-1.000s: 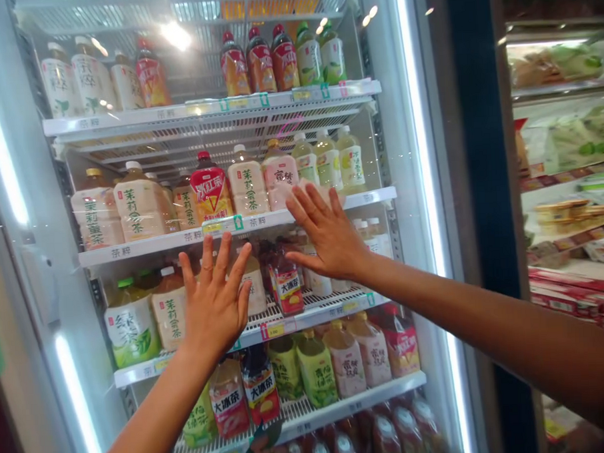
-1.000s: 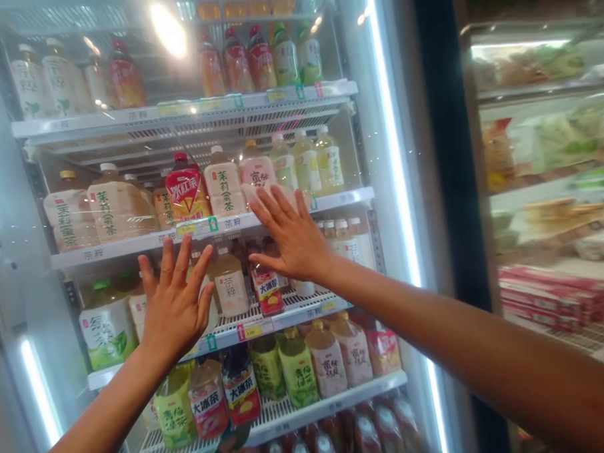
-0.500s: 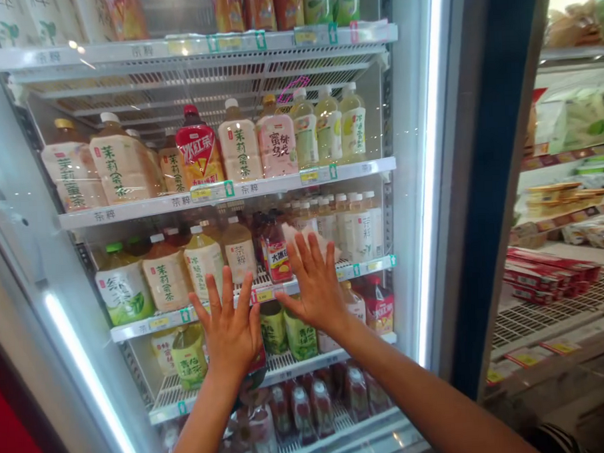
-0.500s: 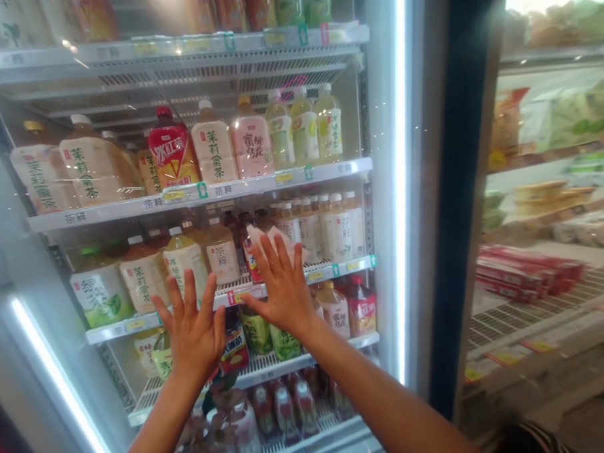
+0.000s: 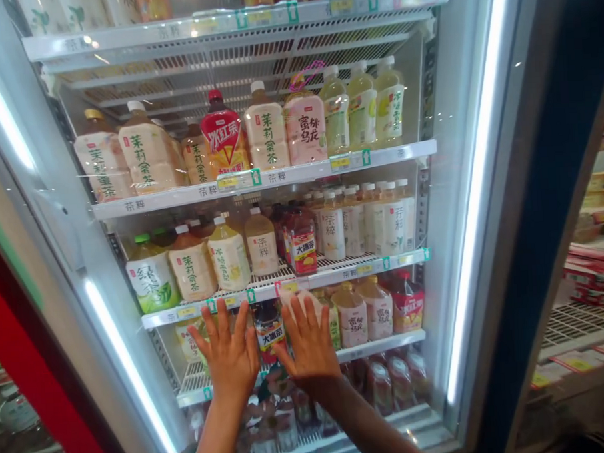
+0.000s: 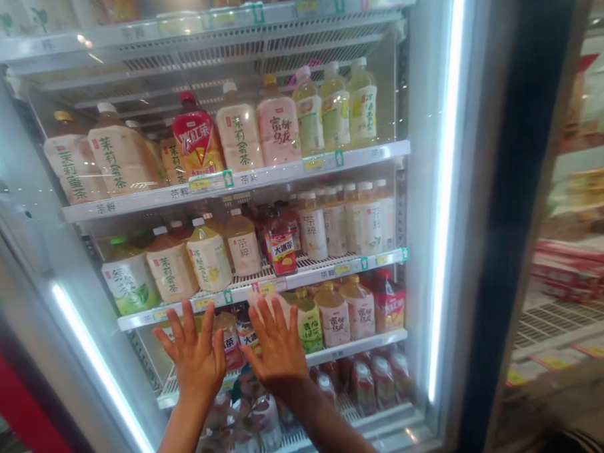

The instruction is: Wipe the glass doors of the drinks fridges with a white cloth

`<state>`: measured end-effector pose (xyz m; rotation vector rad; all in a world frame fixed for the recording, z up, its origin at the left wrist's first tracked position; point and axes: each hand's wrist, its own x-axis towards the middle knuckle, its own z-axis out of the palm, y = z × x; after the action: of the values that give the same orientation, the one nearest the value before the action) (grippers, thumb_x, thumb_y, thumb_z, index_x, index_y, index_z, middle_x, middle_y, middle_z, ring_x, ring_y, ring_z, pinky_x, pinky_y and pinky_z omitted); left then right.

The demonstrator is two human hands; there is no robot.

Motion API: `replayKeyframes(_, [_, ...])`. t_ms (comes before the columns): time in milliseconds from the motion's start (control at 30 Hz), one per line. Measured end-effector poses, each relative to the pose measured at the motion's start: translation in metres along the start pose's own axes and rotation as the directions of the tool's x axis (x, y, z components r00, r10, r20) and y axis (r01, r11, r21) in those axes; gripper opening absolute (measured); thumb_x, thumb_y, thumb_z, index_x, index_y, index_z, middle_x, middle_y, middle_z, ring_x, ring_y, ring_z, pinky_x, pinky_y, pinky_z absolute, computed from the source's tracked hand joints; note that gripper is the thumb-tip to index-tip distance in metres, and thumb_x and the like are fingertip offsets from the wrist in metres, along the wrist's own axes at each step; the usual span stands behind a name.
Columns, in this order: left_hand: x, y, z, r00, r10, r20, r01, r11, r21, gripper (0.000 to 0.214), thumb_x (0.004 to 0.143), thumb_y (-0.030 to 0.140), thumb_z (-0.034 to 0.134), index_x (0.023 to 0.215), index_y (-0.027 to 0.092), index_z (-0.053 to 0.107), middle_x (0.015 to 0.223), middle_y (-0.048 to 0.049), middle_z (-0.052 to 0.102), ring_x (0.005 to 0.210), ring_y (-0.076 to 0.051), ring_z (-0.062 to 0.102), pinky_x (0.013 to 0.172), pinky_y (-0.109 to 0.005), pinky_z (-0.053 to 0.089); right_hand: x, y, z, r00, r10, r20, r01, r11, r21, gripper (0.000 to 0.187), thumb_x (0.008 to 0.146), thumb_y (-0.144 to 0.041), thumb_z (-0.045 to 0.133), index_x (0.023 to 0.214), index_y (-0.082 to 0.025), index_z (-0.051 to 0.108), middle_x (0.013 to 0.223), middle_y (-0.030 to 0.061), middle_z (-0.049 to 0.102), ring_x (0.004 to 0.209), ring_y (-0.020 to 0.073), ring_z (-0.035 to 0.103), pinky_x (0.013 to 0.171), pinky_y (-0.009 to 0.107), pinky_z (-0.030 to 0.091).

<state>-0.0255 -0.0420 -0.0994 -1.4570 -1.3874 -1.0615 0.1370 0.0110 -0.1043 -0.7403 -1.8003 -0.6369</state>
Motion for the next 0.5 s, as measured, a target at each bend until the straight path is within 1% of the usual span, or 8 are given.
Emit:
replayKeyframes(67, [-0.007, -0.006, 0.003, 1.0, 0.017, 0.004, -0.017, 1.0, 0.005, 0.078, 0.096, 0.025, 0.057, 0.163, 0.035, 0.019, 0.175, -0.0047, 0.005, 0.162, -0.031, -0.004, 0.127, -0.071, -0.002, -0.005, -0.012, 0.006, 1.0, -0.008, -0.005, 0.008, 0.999, -0.04, 0.086, 0.1, -0.044, 0.048, 0.167, -0.014, 0.004, 0.172, 0.0093, 0.01, 0.162, 0.03, -0.003, 0.13, 0.065, -0.002])
replayKeyframes(133, [-0.011, -0.01, 0.006, 1.0, 0.019, -0.002, -0.019, 1.0, 0.009, 0.076, 0.097, 0.028, 0.057, 0.163, 0.035, 0.02, 0.175, -0.0038, 0.004, 0.162, -0.03, -0.005, 0.128, -0.067, -0.005, 0.014, -0.019, 0.005, 1.0, 0.019, 0.019, -0.018, 0.997, -0.07, 0.085, 0.101, -0.043, 0.048, 0.167, -0.015, 0.002, 0.173, 0.0091, 0.008, 0.162, 0.0297, -0.003, 0.13, 0.064, -0.001])
replayKeyframes(200, [-0.012, -0.011, 0.007, 1.0, 0.019, -0.012, -0.019, 1.0, 0.009, 0.075, 0.098, 0.03, 0.057, 0.163, 0.035, 0.02, 0.175, -0.0032, 0.003, 0.162, -0.029, -0.006, 0.129, -0.064, -0.007, 0.038, -0.023, 0.001, 0.998, 0.043, 0.035, -0.04, 0.996, -0.079, 0.085, 0.103, -0.046, 0.047, 0.167, -0.017, -0.002, 0.174, 0.009, 0.007, 0.162, 0.0295, -0.004, 0.13, 0.065, 0.002])
replayKeyframes(233, [-0.012, -0.011, 0.007, 1.0, 0.022, -0.012, -0.021, 1.0, 0.007, 0.075, 0.098, 0.03, 0.057, 0.163, 0.034, 0.02, 0.175, -0.0029, 0.003, 0.162, -0.028, -0.006, 0.129, -0.063, -0.008, 0.043, -0.025, 0.0, 0.998, 0.047, 0.036, -0.044, 0.996, -0.08, 0.086, 0.103, -0.049, 0.046, 0.167, -0.017, -0.002, 0.174, 0.0093, 0.006, 0.162, 0.0298, -0.005, 0.13, 0.064, 0.003])
replayKeyframes(300, [-0.01, -0.01, 0.007, 1.0, 0.016, -0.02, -0.016, 1.0, -0.003, 0.075, 0.098, 0.029, 0.056, 0.163, 0.035, 0.02, 0.175, -0.002, 0.003, 0.162, -0.027, -0.006, 0.129, -0.061, -0.009, 0.03, -0.03, 0.001, 0.999, 0.042, 0.035, -0.039, 0.995, -0.095, 0.086, 0.103, -0.05, 0.046, 0.167, -0.014, 0.0, 0.174, 0.0099, 0.004, 0.162, 0.0312, -0.004, 0.13, 0.063, 0.003])
replayKeyframes(400, [-0.009, -0.008, 0.007, 1.0, 0.008, -0.029, -0.008, 1.0, -0.013, 0.074, 0.098, 0.028, 0.056, 0.163, 0.035, 0.02, 0.175, -0.0006, 0.003, 0.162, -0.026, -0.005, 0.13, -0.058, -0.009, -0.018, -0.036, 0.009, 0.999, 0.02, 0.033, -0.015, 0.989, -0.144, 0.085, 0.102, -0.043, 0.05, 0.166, -0.01, 0.007, 0.174, 0.0117, 0.005, 0.162, 0.0334, 0.002, 0.132, 0.058, 0.003])
replayKeyframes(433, [-0.009, -0.008, 0.007, 0.999, 0.007, -0.033, -0.008, 1.0, -0.014, 0.074, 0.098, 0.028, 0.056, 0.162, 0.035, 0.021, 0.175, -0.0003, 0.003, 0.163, -0.026, -0.004, 0.13, -0.058, -0.009, -0.028, -0.036, 0.012, 1.0, 0.007, 0.027, -0.003, 0.988, -0.156, 0.084, 0.101, -0.043, 0.05, 0.166, -0.009, 0.008, 0.174, 0.0119, 0.005, 0.162, 0.0337, 0.003, 0.132, 0.058, 0.003])
replayKeyframes(500, [-0.009, -0.008, 0.008, 0.999, 0.01, -0.043, -0.011, 1.0, -0.016, 0.073, 0.099, 0.029, 0.056, 0.162, 0.034, 0.021, 0.175, -0.0003, 0.003, 0.163, -0.026, -0.004, 0.13, -0.057, -0.01, -0.026, -0.031, 0.013, 1.0, 0.012, 0.027, -0.008, 0.987, -0.16, 0.083, 0.102, -0.045, 0.047, 0.166, -0.01, 0.007, 0.174, 0.0117, 0.005, 0.162, 0.0337, 0.002, 0.131, 0.06, 0.004])
